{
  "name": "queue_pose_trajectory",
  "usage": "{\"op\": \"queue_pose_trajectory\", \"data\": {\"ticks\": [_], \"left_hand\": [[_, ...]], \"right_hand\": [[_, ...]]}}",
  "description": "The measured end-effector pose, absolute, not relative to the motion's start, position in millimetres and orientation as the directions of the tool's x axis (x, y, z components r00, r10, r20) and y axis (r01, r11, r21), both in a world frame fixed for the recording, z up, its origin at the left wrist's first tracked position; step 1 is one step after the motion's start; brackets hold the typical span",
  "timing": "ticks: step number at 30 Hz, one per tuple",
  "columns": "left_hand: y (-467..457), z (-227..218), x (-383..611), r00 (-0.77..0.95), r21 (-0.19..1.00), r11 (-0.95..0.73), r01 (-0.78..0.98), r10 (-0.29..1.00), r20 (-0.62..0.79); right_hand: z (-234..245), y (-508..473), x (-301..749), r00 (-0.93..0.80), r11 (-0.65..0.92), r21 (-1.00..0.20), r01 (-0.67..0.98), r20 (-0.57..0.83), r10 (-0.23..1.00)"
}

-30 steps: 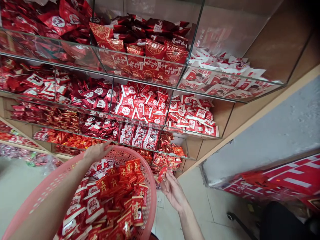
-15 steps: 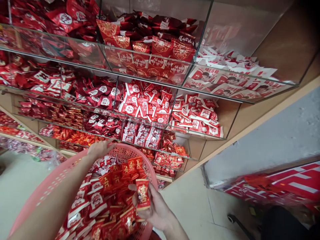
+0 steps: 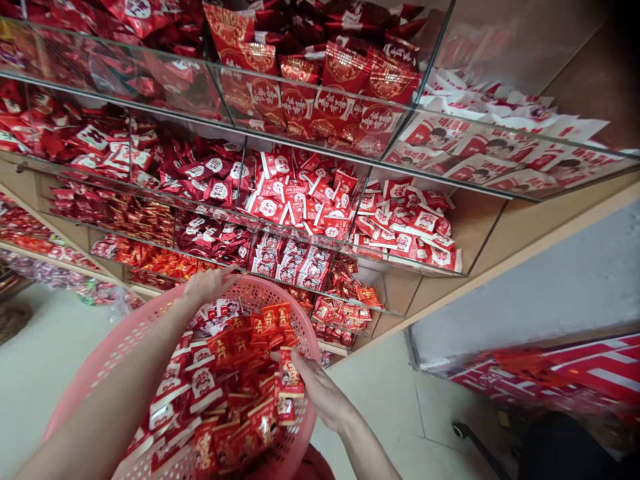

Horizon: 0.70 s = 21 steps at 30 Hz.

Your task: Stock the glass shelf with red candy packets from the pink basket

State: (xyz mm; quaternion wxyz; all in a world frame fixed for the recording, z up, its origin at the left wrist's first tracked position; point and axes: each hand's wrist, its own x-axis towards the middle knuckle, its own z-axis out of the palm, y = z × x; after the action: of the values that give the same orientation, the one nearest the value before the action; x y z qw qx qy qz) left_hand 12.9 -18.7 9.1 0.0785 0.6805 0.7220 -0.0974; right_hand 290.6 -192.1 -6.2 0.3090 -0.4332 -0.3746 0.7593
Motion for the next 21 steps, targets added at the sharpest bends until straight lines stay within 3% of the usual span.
{"op": "queue_pose_trajectory", "data": {"ticks": [5, 10, 16, 21], "left_hand": [[-20.2, 11.2, 15.0, -0.062, -0.052, 0.051, 0.997, 0.968, -0.244], [-21.1, 13.2, 16.7, -0.059, -0.058, 0.045, 0.997, 0.966, -0.253], [-20.1, 11.2, 15.8, -0.064, -0.048, 0.054, 0.997, 0.967, -0.245], [-19.9, 9.0, 14.8, -0.067, -0.053, 0.055, 0.997, 0.968, -0.241]], "right_hand": [[-15.5, -182.4, 293.3, -0.364, -0.206, -0.975, 0.083, -0.222, 0.905], [-15.4, -178.9, 291.9, -0.3, -0.109, -0.966, 0.234, -0.179, 0.937], [4.9, -196.5, 261.0, -0.5, 0.045, -0.955, 0.294, -0.113, 0.859], [7.8, -213.2, 226.9, -0.641, 0.315, -0.813, 0.489, -0.09, 0.762]]}}
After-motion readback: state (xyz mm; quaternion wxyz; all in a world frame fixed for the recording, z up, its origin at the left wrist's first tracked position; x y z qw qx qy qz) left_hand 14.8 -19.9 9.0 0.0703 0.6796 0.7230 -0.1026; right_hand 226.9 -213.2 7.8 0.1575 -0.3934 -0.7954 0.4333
